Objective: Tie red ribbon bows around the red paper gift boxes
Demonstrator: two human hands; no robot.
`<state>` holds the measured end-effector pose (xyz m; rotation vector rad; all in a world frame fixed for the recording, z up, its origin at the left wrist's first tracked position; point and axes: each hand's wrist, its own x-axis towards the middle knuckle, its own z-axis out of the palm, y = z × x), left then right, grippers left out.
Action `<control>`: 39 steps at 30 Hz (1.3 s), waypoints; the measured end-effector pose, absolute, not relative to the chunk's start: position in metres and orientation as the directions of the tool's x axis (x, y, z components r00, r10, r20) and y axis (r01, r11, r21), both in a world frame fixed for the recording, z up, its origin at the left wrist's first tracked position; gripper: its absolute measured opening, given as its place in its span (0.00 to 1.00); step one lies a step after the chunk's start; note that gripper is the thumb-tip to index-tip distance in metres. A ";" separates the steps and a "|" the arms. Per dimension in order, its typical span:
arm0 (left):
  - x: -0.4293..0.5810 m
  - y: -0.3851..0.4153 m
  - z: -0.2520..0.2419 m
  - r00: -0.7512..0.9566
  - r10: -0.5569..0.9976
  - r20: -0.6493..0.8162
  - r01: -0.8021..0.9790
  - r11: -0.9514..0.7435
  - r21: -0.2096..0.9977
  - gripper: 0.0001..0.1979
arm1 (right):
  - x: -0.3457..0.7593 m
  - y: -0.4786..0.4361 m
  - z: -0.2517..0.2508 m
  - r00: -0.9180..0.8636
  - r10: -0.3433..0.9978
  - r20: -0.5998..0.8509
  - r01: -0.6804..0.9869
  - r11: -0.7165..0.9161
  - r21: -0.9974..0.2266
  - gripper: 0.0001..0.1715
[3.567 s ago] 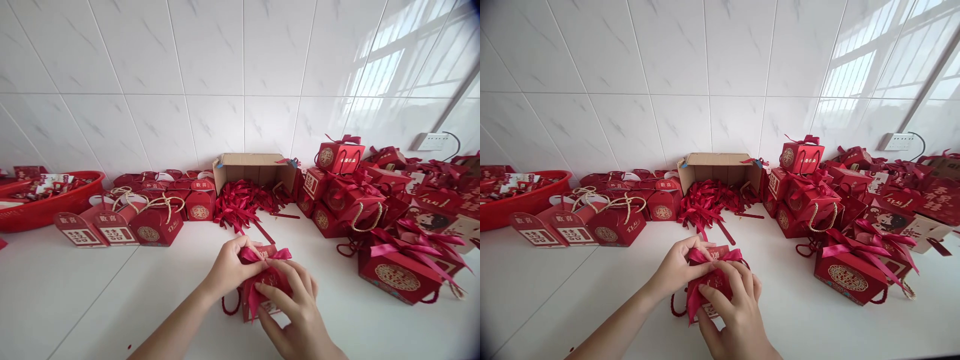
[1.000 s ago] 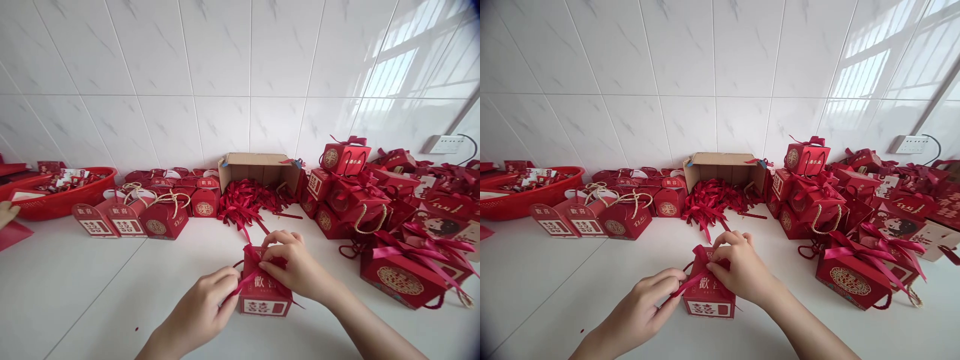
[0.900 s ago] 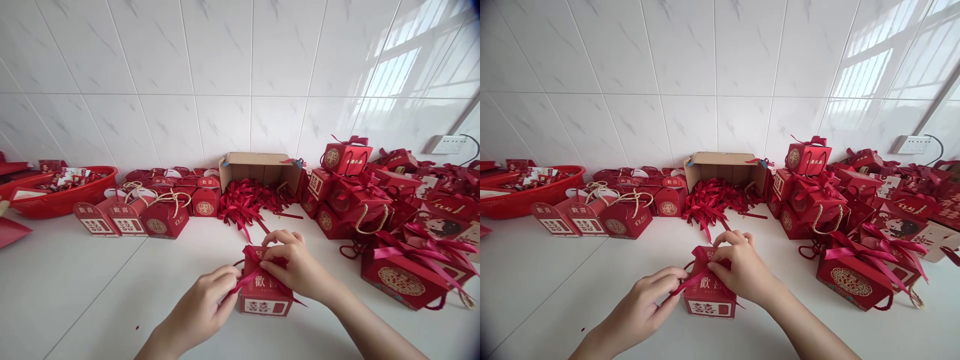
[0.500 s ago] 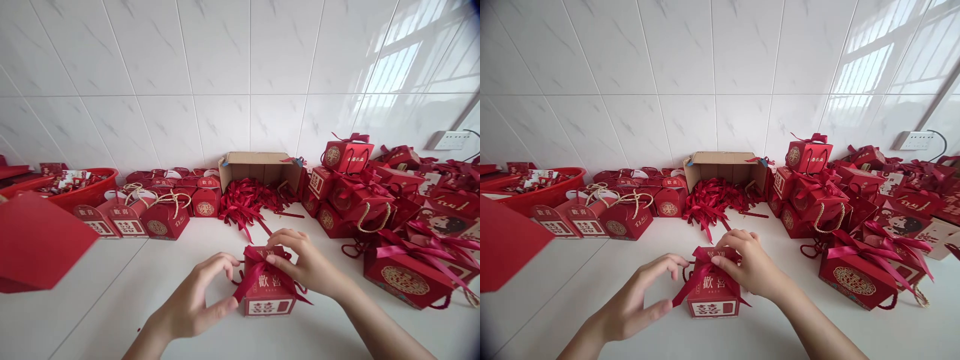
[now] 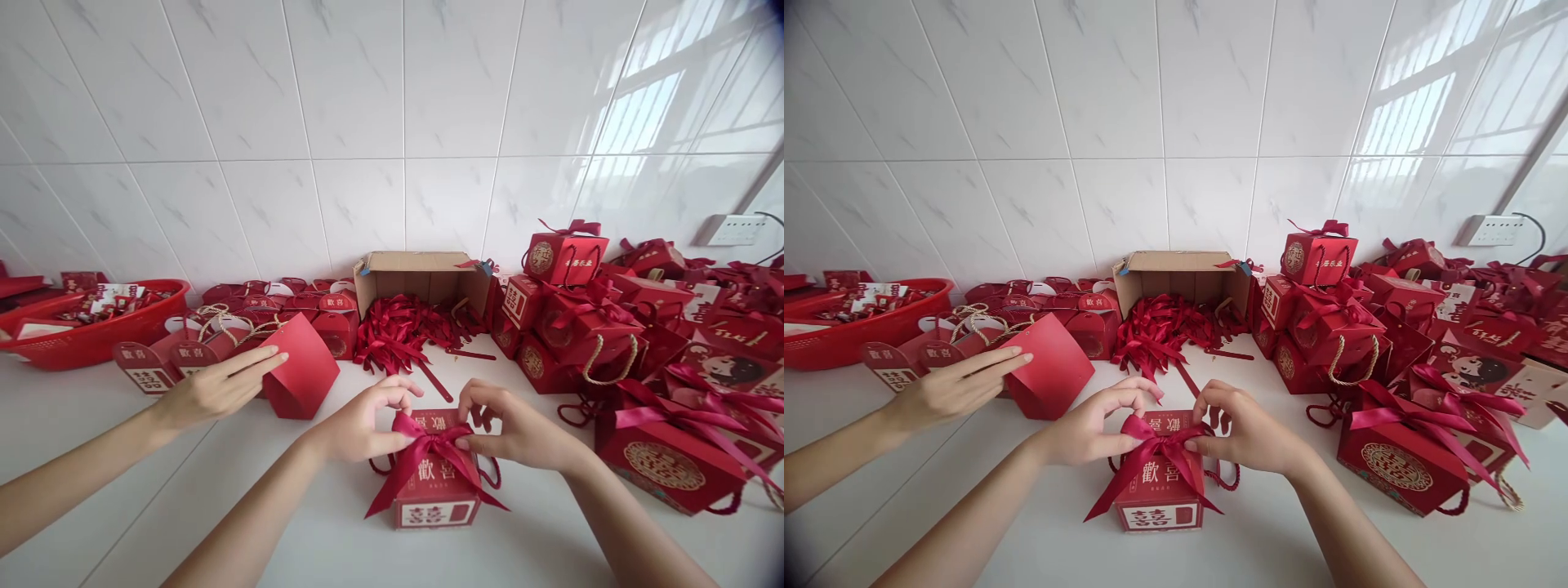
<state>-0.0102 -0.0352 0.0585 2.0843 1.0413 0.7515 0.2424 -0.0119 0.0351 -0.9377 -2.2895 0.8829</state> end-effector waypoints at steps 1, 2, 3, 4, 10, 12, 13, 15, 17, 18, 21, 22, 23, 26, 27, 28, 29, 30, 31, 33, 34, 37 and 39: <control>-0.010 -0.034 0.057 0.520 0.834 0.186 0.415 -0.437 0.798 0.03 | 0.243 -0.012 0.034 -0.627 0.753 0.200 0.417 0.541 -0.730 0.08; -0.009 -0.032 0.056 0.518 0.835 0.188 0.389 -0.425 0.818 0.05 | 0.243 -0.013 0.034 -0.618 0.760 0.201 0.417 0.534 -0.735 0.07; -0.009 -0.032 0.054 0.510 0.838 0.193 0.365 -0.414 0.834 0.07 | 0.242 -0.014 0.033 -0.608 0.765 0.212 0.413 0.533 -0.738 0.06; -0.008 -0.031 0.053 0.496 0.845 0.198 0.343 -0.401 0.849 0.09 | 0.242 -0.016 0.033 -0.597 0.768 0.234 0.402 0.538 -0.740 0.05; -0.005 -0.037 0.064 0.509 0.859 0.051 0.353 -0.263 0.898 0.10 | 0.231 -0.025 0.026 -0.572 0.722 0.390 0.263 0.612 -0.746 0.06; -0.003 -0.038 0.064 0.488 0.872 0.024 0.384 -0.240 0.892 0.10 | 0.228 -0.028 0.024 -0.582 0.702 0.410 0.212 0.618 -0.757 0.06; -0.001 -0.038 0.062 0.467 0.884 0.029 0.387 -0.233 0.892 0.11 | 0.226 -0.029 0.023 -0.587 0.694 0.417 0.190 0.619 -0.762 0.07; 0.004 -0.037 0.055 0.412 0.909 0.052 0.363 -0.216 0.907 0.15 | 0.225 -0.031 0.022 -0.596 0.688 0.414 0.158 0.606 -0.780 0.09; 0.009 -0.037 0.047 0.361 0.930 0.066 0.318 -0.190 0.929 0.16 | 0.224 -0.032 0.022 -0.593 0.703 0.392 0.138 0.569 -0.810 0.10; 0.012 -0.037 0.043 0.344 0.937 0.068 0.302 -0.179 0.936 0.14 | 0.224 -0.033 0.021 -0.585 0.713 0.386 0.126 0.550 -0.826 0.11; 0.017 -0.040 0.039 0.327 0.943 0.068 0.306 -0.173 0.936 0.09 | 0.225 -0.033 0.018 -0.537 0.741 0.403 0.107 0.534 -0.838 0.16; 0.019 -0.042 0.039 0.323 0.944 0.069 0.313 -0.175 0.934 0.09 | 0.225 -0.033 0.016 -0.518 0.743 0.423 0.109 0.548 -0.829 0.17; 0.019 -0.043 0.039 0.319 0.945 0.068 0.317 -0.174 0.933 0.09 | 0.225 -0.032 0.015 -0.503 0.741 0.445 0.115 0.568 -0.815 0.19; 0.019 -0.043 0.038 0.309 0.949 0.055 0.315 -0.157 0.936 0.07 | 0.225 -0.032 0.012 -0.497 0.709 0.501 0.128 0.630 -0.766 0.21; 0.019 -0.043 0.037 0.312 0.949 0.048 0.313 -0.150 0.938 0.06 | 0.225 -0.032 0.012 -0.503 0.699 0.509 0.130 0.643 -0.755 0.22; 0.019 -0.042 0.036 0.318 0.947 0.042 0.308 -0.145 0.940 0.06 | 0.225 -0.033 0.012 -0.509 0.691 0.513 0.131 0.652 -0.747 0.22; 0.018 -0.042 0.035 0.326 0.945 0.038 0.301 -0.142 0.943 0.05 | 0.226 -0.033 0.011 -0.513 0.686 0.516 0.132 0.657 -0.742 0.23; 0.018 -0.041 0.034 0.334 0.942 0.035 0.293 -0.139 0.946 0.05 | 0.226 -0.033 0.011 -0.514 0.683 0.519 0.133 0.662 -0.738 0.23; 0.017 -0.040 0.033 0.341 0.940 0.030 0.287 -0.135 0.948 0.05 | 0.227 -0.033 0.011 -0.514 0.680 0.523 0.135 0.666 -0.734 0.24; 0.016 -0.039 0.032 0.342 0.940 0.019 0.286 -0.124 0.950 0.05 | 0.228 -0.032 0.010 -0.510 0.673 0.536 0.136 0.678 -0.722 0.23; 0.016 -0.038 0.031 0.339 0.941 0.010 0.291 -0.116 0.950 0.05 | 0.229 -0.031 0.009 -0.507 0.671 0.541 0.137 0.682 -0.718 0.23; 0.015 -0.038 0.032 0.339 0.941 -0.018 0.310 -0.094 0.946 0.06 | 0.230 -0.029 0.007 -0.485 0.676 0.555 0.131 0.684 -0.718 0.21; 0.015 -0.039 0.033 0.332 0.943 -0.030 0.331 -0.086 0.940 0.08 | 0.230 -0.028 0.007 -0.472 0.676 0.566 0.126 0.687 -0.716 0.20</control>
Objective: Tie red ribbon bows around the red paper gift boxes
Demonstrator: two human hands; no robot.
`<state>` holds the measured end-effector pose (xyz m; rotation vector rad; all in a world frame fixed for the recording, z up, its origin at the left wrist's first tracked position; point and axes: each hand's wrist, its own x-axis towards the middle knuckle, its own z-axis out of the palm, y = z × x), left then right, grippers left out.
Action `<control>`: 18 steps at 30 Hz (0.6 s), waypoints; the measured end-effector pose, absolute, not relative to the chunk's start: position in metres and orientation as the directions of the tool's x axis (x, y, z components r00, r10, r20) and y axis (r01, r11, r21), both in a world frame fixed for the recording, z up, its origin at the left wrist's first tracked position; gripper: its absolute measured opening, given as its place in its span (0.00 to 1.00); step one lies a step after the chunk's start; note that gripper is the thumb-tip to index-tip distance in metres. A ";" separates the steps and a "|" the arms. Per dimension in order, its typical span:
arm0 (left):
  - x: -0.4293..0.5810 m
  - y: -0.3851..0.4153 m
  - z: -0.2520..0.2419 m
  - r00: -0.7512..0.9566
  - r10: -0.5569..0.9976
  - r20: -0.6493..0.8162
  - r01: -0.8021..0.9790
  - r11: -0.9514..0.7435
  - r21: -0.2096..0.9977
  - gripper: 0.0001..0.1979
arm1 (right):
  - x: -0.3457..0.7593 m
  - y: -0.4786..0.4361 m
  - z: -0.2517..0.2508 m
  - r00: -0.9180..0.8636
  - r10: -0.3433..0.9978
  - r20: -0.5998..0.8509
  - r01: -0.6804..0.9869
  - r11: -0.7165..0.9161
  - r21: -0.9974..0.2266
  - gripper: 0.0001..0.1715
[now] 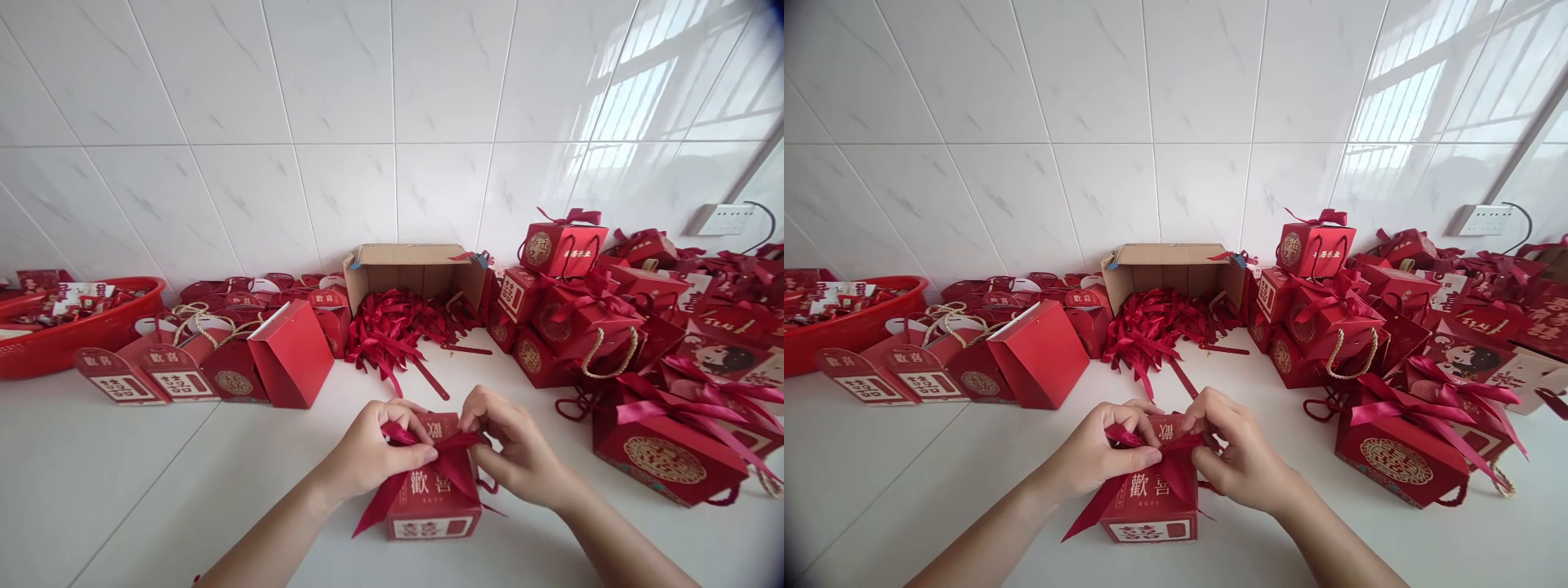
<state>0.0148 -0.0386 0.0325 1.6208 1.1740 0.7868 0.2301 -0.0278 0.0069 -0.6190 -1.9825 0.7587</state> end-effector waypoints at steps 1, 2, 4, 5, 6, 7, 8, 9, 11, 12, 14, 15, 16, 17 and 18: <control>0.015 -0.039 0.033 0.325 0.945 -0.032 0.341 -0.085 0.936 0.08 | 0.230 -0.027 0.007 -0.469 0.672 0.573 0.126 0.693 -0.710 0.20; 0.015 -0.039 0.033 0.318 0.948 -0.035 0.347 -0.082 0.934 0.09 | 0.230 -0.027 0.007 -0.467 0.666 0.582 0.128 0.702 -0.701 0.20; 0.015 -0.039 0.033 0.309 0.950 -0.039 0.348 -0.075 0.935 0.09 | 0.229 -0.026 0.007 -0.466 0.653 0.597 0.137 0.720 -0.680 0.19; 0.015 -0.039 0.033 0.310 0.950 -0.041 0.344 -0.072 0.936 0.09 | 0.229 -0.026 0.007 -0.465 0.647 0.604 0.142 0.728 -0.670 0.19; 0.015 -0.039 0.032 0.312 0.949 -0.042 0.339 -0.071 0.938 0.09 | 0.229 -0.025 0.006 -0.466 0.642 0.609 0.148 0.735 -0.662 0.19; 0.015 -0.039 0.032 0.315 0.948 -0.041 0.335 -0.071 0.940 0.09 | 0.229 -0.025 0.006 -0.469 0.637 0.612 0.153 0.741 -0.654 0.19; 0.015 -0.038 0.032 0.319 0.947 -0.041 0.331 -0.071 0.941 0.09 | 0.230 -0.025 0.005 -0.473 0.630 0.616 0.157 0.749 -0.644 0.19; 0.014 -0.038 0.032 0.323 0.946 -0.041 0.327 -0.071 0.942 0.09 | 0.230 -0.024 0.005 -0.479 0.619 0.623 0.160 0.759 -0.631 0.19; 0.014 -0.038 0.032 0.329 0.943 -0.049 0.319 -0.062 0.946 0.09 | 0.232 -0.023 0.004 -0.494 0.592 0.637 0.160 0.782 -0.602 0.19; 0.014 -0.039 0.032 0.330 0.942 -0.055 0.314 -0.055 0.948 0.09 | 0.233 -0.023 0.004 -0.502 0.581 0.641 0.160 0.791 -0.591 0.19; 0.014 -0.039 0.033 0.337 0.940 -0.057 0.303 -0.051 0.952 0.09 | 0.234 -0.022 0.004 -0.515 0.569 0.641 0.157 0.798 -0.581 0.19; 0.014 -0.039 0.033 0.342 0.938 -0.053 0.296 -0.054 0.954 0.09 | 0.235 -0.022 0.004 -0.520 0.567 0.639 0.156 0.798 -0.582 0.19; 0.014 -0.039 0.033 0.347 0.937 -0.051 0.290 -0.056 0.955 0.09 | 0.235 -0.022 0.004 -0.523 0.567 0.636 0.153 0.797 -0.584 0.19; 0.014 -0.040 0.033 0.351 0.935 -0.051 0.282 -0.054 0.958 0.09 | 0.236 -0.021 0.004 -0.525 0.568 0.634 0.151 0.795 -0.588 0.19; 0.015 -0.039 0.033 0.357 0.933 -0.052 0.272 -0.050 0.961 0.09 | 0.236 -0.021 0.004 -0.526 0.571 0.630 0.149 0.791 -0.593 0.20</control>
